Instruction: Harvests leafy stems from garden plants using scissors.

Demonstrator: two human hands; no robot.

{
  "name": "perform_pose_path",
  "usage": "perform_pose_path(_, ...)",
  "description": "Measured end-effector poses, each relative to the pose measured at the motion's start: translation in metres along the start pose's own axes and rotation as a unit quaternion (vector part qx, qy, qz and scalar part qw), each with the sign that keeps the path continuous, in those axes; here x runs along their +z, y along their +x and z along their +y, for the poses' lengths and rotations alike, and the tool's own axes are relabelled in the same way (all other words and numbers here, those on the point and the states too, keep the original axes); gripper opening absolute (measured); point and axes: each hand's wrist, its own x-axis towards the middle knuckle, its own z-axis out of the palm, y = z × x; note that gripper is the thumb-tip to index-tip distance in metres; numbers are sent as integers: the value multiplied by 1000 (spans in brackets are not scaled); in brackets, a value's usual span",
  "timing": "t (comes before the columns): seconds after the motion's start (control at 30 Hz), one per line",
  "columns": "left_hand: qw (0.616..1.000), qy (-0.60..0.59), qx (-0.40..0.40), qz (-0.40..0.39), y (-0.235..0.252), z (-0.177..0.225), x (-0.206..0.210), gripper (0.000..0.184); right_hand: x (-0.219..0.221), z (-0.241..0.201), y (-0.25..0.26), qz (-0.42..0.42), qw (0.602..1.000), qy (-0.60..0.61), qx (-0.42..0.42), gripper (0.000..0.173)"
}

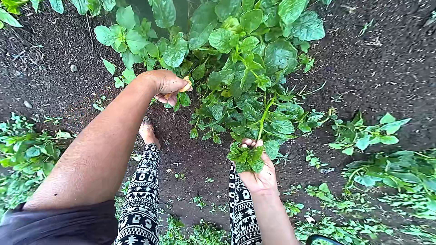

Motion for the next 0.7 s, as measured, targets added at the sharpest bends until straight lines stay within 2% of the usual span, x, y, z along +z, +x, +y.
perform_pose_path(0.17,993,115,-15,39,-1,20,9,56,-2,-3,0,-9,1000,2,0,53)
perform_pose_path(0.33,980,187,11,59,-7,13,9,55,-1,-3,-1,-10,1000,-6,5,54)
perform_pose_path(0.6,991,118,13,58,5,20,13,57,-1,-1,-2,-14,1000,-3,-2,52)
perform_pose_path(0.7,994,83,29,57,17,13,18,50,-4,2,-2,-15,1000,-12,2,52)
